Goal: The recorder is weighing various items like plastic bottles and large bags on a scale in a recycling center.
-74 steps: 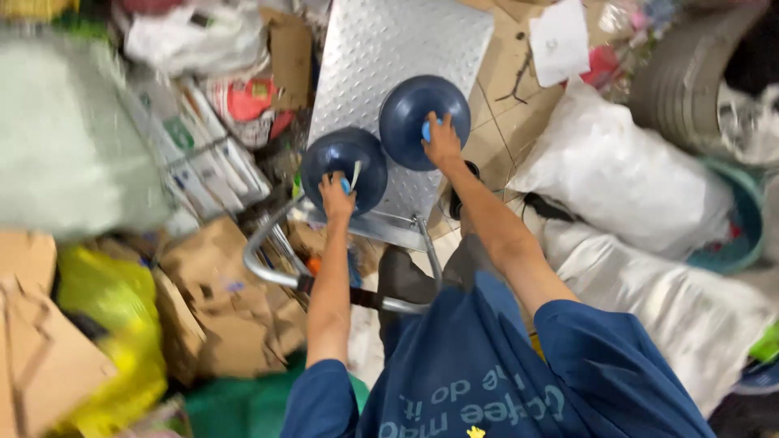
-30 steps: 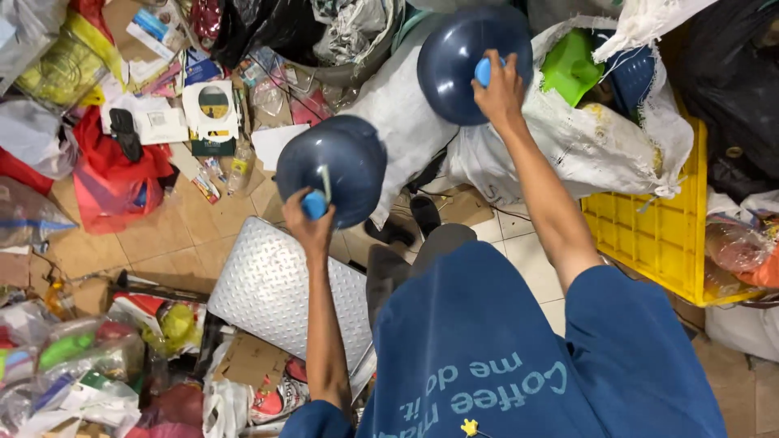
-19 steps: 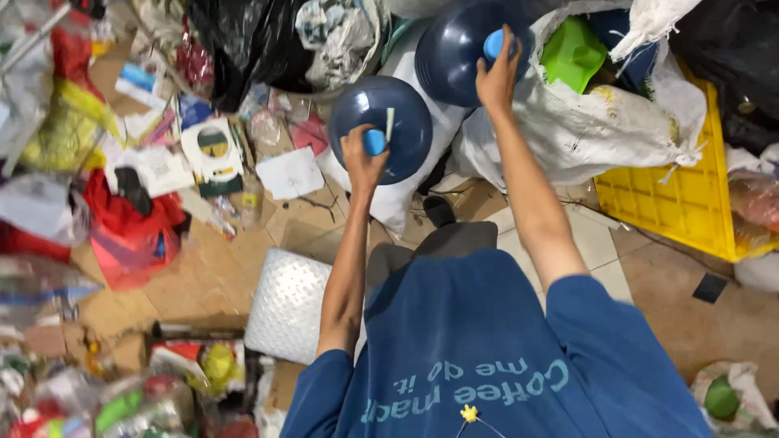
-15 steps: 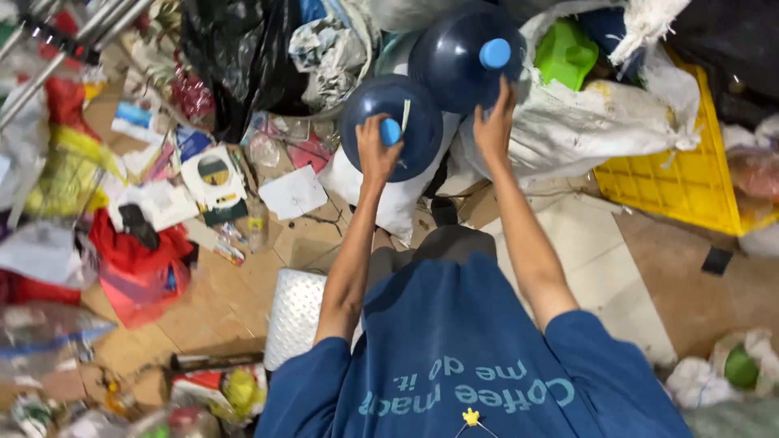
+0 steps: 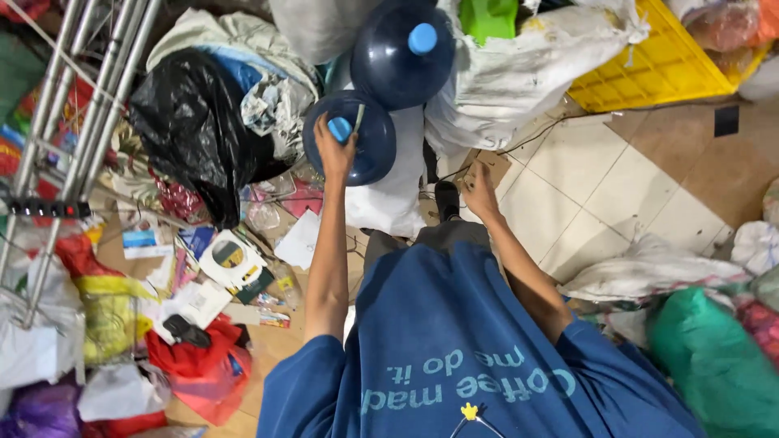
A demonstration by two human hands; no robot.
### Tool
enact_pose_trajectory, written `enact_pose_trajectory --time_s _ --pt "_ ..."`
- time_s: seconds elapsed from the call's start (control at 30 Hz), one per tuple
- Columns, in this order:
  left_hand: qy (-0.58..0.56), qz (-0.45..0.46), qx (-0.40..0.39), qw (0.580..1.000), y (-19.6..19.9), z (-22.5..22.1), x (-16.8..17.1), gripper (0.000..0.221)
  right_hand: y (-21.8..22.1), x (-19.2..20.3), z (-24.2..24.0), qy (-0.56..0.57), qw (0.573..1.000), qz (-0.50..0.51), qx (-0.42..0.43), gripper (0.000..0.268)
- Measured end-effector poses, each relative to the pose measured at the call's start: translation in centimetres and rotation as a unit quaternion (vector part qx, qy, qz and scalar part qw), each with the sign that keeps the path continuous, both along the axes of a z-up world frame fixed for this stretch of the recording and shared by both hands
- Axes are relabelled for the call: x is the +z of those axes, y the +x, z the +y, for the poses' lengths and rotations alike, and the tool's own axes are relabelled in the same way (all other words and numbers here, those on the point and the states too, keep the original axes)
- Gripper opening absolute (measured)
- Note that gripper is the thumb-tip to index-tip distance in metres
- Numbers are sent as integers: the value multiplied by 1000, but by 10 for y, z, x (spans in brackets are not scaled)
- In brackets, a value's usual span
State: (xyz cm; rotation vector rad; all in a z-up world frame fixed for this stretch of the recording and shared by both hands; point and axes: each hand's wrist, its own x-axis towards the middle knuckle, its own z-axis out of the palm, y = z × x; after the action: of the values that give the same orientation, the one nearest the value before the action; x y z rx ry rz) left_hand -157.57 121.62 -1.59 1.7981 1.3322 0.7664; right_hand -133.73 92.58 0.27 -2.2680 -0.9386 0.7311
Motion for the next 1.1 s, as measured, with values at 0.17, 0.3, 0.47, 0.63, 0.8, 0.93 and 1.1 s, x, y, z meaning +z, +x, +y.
enact_pose_trajectory --time_s 0.17,0.3,0.47,0.63,0.8,0.93,1.1 --pt "47 44 3 998 9 -29 38 69 -10 19 55 86 994 -39 60 71" --pt "144 35 -47 988 31 -60 85 58 -13 56 90 119 989 -31 85 68" --pt "117 -7 -117 986 57 -93 91 54 -3 66 88 143 985 -57 76 67" --pt "89 -18 -162 983 66 -119 56 51 7 65 42 145 986 -84 25 66" --pt "24 -4 -193 981 66 -151 27 46 23 65 -24 33 996 -78 -38 57" --pt "22 19 -200 979 69 -171 0 43 50 56 -62 10 994 -90 -57 54" --pt "-20 34 -173 984 91 -192 -11 39 115 44 -75 -26 994 -97 -46 48"
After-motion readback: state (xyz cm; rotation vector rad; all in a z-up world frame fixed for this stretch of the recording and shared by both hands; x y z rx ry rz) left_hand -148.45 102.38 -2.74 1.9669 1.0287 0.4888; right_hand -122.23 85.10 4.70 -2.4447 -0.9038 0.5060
